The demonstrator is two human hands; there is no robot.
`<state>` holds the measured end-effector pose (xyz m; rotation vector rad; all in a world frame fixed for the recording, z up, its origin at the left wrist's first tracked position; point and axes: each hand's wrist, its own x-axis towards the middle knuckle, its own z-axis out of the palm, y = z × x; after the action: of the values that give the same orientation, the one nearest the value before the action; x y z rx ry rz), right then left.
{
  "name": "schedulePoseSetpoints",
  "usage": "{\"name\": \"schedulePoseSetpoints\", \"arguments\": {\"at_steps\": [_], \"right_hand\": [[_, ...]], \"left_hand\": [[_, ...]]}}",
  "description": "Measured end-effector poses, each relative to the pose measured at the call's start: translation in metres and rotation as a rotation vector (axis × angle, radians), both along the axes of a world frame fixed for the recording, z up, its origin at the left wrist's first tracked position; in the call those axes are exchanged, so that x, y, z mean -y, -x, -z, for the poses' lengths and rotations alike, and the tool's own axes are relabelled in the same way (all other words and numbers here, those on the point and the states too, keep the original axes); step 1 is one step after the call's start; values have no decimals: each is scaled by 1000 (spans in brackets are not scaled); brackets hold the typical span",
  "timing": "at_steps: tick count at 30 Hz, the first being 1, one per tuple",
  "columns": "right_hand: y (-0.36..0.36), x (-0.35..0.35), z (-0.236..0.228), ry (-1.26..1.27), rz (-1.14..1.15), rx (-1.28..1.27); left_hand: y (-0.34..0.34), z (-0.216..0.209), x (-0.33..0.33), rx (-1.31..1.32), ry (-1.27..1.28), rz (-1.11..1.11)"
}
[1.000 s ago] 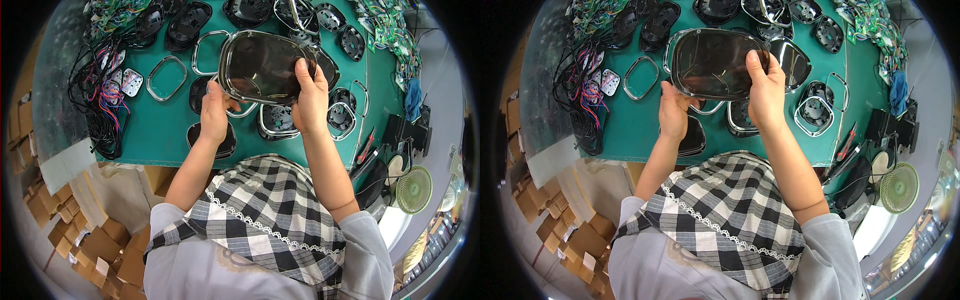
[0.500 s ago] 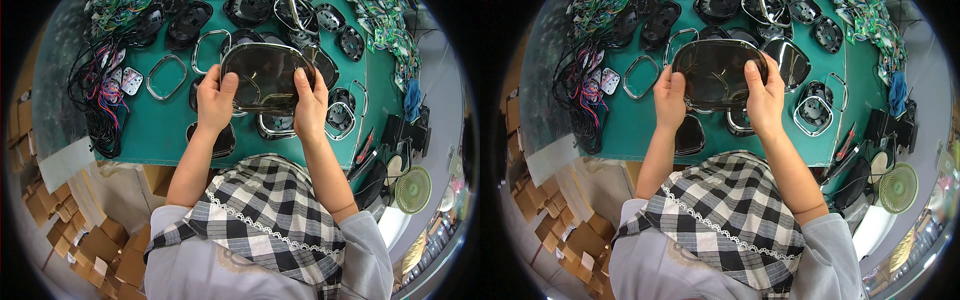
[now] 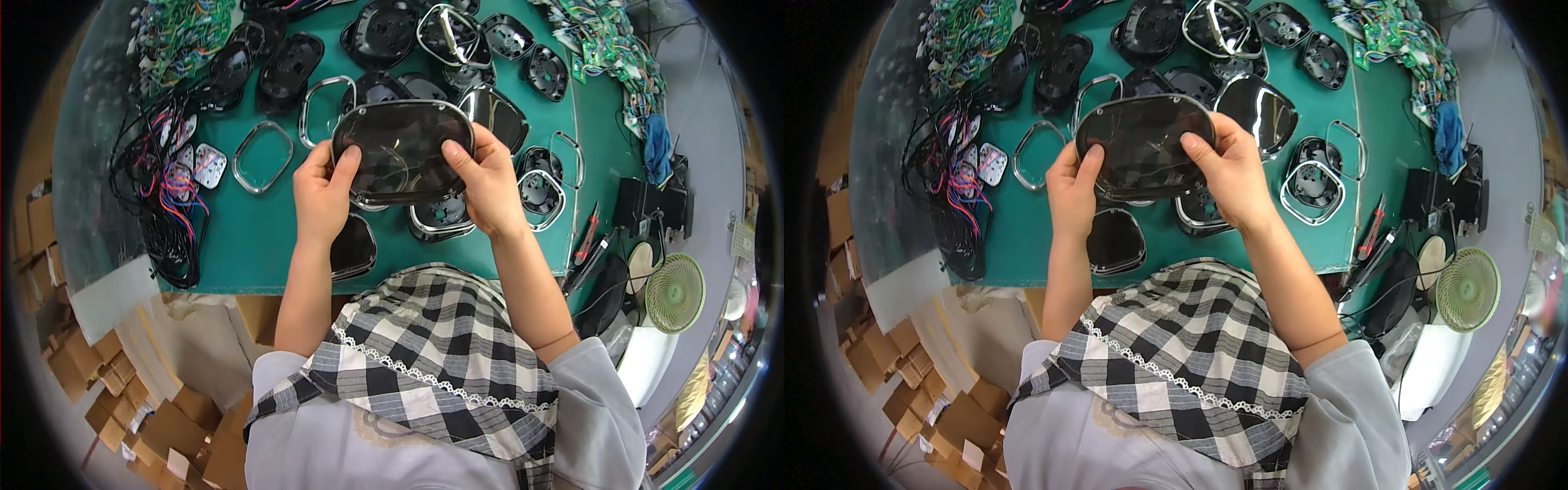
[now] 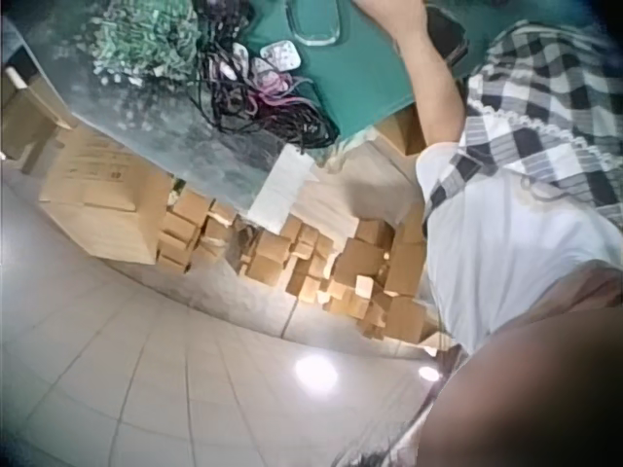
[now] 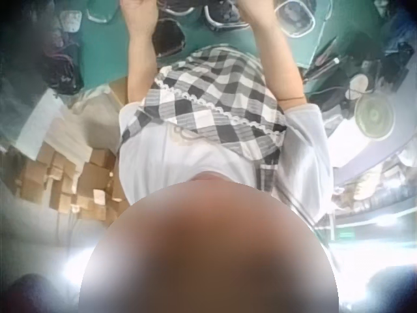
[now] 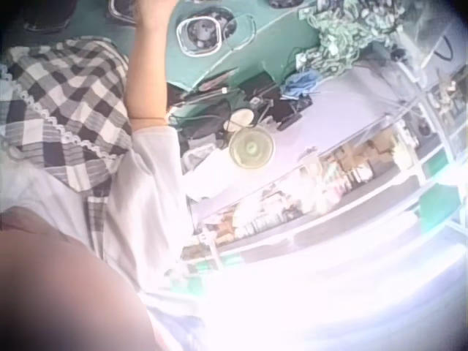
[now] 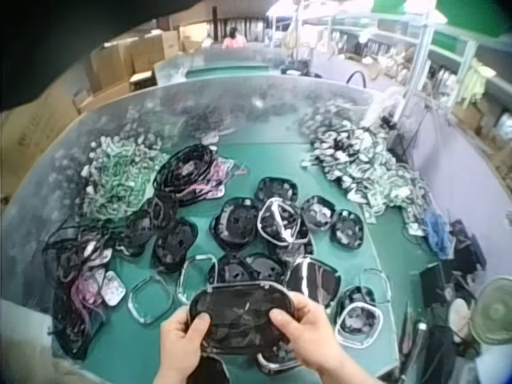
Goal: The person solders wires onto LED circuit boards using a soldering iron, then assembles the LED boards and wires into plastic housings.
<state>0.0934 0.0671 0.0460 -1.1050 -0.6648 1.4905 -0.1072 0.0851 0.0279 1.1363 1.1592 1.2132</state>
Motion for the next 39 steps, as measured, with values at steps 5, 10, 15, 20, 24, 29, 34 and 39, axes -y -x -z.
{"name": "schedulePoseSetpoints", "arguments": {"at_steps": [5, 10, 15, 20, 24, 29, 34, 39], "right_hand": [[-12, 1, -18, -72, 12, 148], [-40, -3, -62, -198, 138, 845], [-55, 3, -92, -150, 145, 536], [-78, 19, -116, -182, 89, 656], [-83, 31, -130, -253, 176, 584], [-97, 25, -126, -240, 153, 740], [-109, 14, -111, -190, 153, 498], [-70, 32, -90, -157, 91, 702]], "left_hand": [[-10, -20, -7, -158, 23, 38], [-55, -54, -15, -292, -151, -45], [-64, -94, 1, -336, -136, -83], [-80, -111, -11, -128, -188, 45], [-83, -119, -9, -445, -200, 138], [-104, -106, -19, -705, -336, 72], [-126, -135, -8, -427, -224, 22], [-75, -115, 9, -840, -41, 160]]}}
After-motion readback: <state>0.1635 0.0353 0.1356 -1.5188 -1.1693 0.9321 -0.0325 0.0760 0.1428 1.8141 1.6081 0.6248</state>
